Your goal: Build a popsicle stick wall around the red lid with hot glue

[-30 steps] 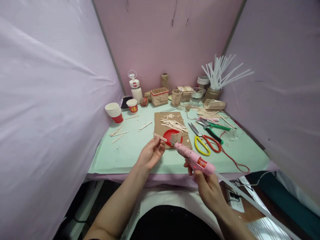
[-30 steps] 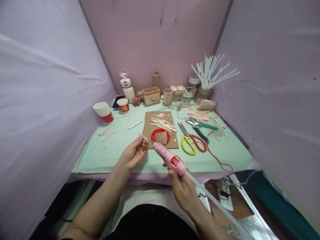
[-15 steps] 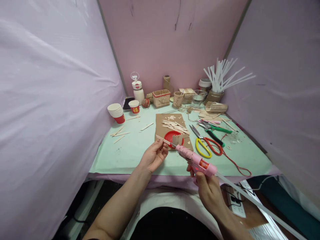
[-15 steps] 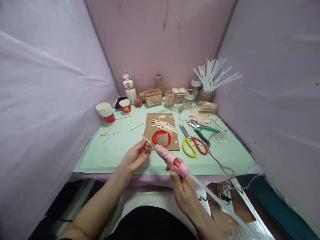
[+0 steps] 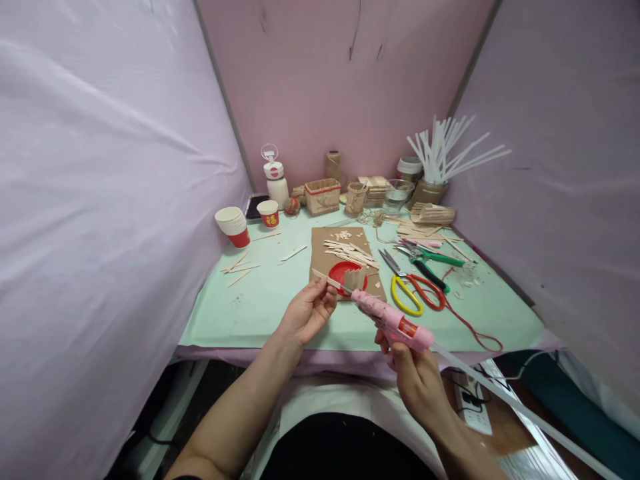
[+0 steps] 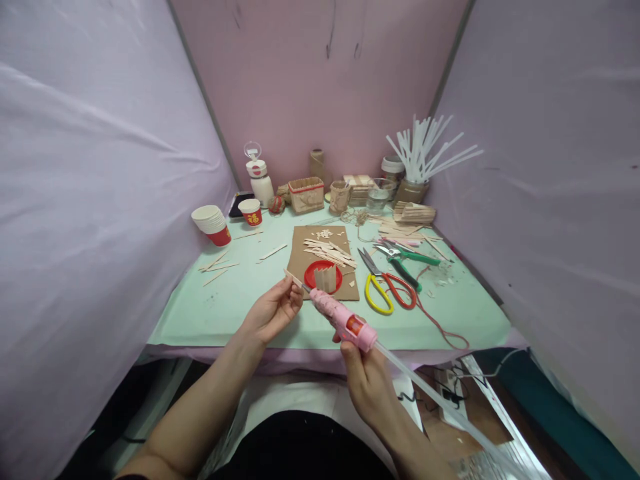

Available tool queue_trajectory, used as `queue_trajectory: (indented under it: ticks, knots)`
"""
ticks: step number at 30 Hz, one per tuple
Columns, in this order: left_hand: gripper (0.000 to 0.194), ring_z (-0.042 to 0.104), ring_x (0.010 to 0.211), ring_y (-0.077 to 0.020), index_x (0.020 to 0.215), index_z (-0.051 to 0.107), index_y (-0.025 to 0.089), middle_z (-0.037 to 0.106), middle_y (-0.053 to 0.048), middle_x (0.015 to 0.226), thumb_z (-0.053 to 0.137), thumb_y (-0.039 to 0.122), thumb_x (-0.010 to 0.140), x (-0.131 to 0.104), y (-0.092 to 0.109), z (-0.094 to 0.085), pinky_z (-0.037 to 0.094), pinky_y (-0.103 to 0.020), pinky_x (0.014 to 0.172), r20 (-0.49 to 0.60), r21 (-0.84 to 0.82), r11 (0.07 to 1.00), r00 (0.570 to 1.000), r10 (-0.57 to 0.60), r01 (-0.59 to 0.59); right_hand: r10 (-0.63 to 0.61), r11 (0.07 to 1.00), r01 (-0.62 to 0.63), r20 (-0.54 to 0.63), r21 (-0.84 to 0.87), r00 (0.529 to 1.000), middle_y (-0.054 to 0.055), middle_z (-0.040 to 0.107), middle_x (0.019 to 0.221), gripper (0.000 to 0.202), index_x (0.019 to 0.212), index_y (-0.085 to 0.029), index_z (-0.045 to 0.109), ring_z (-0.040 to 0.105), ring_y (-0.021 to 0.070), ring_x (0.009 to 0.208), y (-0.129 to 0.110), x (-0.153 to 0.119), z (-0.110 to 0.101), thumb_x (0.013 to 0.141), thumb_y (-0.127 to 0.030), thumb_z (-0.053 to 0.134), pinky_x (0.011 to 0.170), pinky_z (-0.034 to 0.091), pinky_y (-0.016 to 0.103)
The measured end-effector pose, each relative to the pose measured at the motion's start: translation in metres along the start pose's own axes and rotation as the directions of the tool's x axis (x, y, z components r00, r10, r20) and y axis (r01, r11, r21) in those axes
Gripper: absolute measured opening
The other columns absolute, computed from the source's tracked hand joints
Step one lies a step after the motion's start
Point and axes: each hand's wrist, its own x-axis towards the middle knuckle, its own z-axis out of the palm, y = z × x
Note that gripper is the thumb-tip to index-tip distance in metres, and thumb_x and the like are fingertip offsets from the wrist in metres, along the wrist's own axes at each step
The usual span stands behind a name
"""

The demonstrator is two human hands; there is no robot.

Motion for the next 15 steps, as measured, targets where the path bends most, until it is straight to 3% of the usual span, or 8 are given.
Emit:
queue_trajectory:
  ticks: [15]
  knots:
    - [0.015, 0.057, 0.058, -0.0047, 0.073, 0.059, 0.01, 0.057, -0.002, 0.066, 0.055, 0.004, 0.086, 0.0011, -0.001, -0.0014, 0.049, -0.011, 0.053, -0.018, -0.022, 1.0, 1.0, -0.01, 0.01, -0.023, 0.999, 0.023, -0.008, -0.037, 1.0, 0.001, 0.052, 0.06, 0.046, 0.084, -0.017, 0.064, 0.047, 0.0158, 0.05, -0.0047, 0.0018, -0.0008, 0.093, -0.05, 0.034, 0.047, 0.041, 0.028]
